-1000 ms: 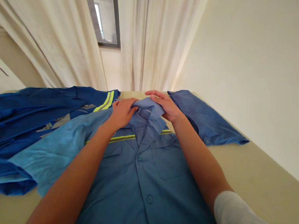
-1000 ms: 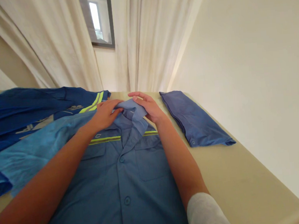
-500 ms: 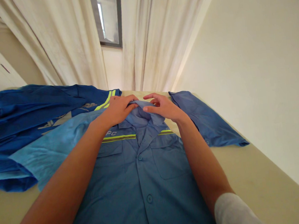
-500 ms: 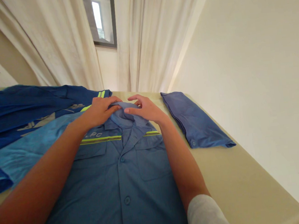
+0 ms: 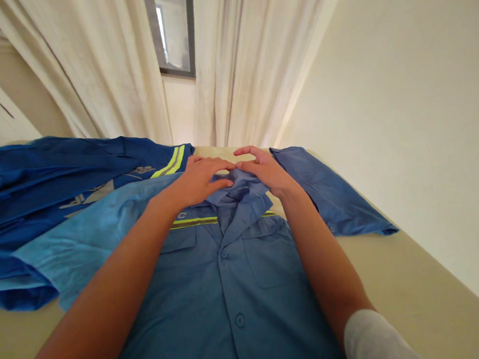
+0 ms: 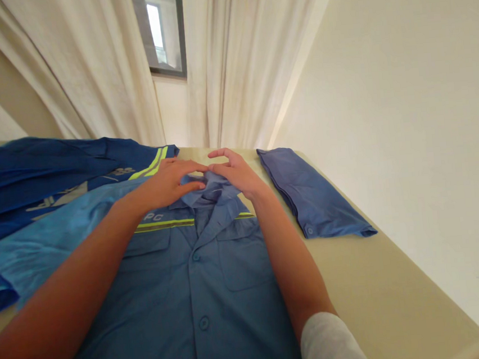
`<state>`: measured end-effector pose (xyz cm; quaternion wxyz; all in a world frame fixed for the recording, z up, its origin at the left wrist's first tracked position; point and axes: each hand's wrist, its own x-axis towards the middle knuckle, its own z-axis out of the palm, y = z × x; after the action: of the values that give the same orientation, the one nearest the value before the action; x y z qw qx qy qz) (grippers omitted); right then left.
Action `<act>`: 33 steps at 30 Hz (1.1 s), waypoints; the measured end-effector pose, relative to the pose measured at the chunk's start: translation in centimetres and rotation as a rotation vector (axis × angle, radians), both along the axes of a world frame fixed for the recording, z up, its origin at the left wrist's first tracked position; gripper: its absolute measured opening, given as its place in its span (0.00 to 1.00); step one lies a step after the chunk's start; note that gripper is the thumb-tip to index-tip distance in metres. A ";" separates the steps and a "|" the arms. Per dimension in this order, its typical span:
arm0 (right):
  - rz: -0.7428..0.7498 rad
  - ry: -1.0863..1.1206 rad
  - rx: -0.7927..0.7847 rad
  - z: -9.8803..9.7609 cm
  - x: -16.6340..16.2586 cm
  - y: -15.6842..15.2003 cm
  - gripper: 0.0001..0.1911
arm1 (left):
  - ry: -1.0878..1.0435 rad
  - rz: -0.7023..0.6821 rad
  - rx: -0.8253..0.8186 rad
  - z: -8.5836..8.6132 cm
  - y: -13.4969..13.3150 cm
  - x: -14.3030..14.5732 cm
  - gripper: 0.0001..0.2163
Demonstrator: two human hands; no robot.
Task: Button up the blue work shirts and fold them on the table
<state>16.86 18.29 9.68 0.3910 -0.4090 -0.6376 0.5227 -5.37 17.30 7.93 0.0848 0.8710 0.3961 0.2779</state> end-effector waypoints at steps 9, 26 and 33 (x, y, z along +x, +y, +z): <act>-0.116 0.105 -0.038 -0.5 0.1 1.0 0.24 | 0.072 0.025 0.077 -0.4 -0.2 0.4 0.22; -0.023 -0.279 0.079 -0.3 1.4 0.6 0.22 | 0.020 0.110 0.157 -0.3 -0.2 0.6 0.16; 0.008 0.110 -0.144 -0.2 0.3 0.6 0.27 | 0.025 0.022 0.170 -1.0 0.1 0.6 0.17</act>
<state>17.20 18.86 9.47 0.3931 -0.4043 -0.5774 0.5905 -4.77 17.44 6.88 0.0026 0.8741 0.3816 0.3006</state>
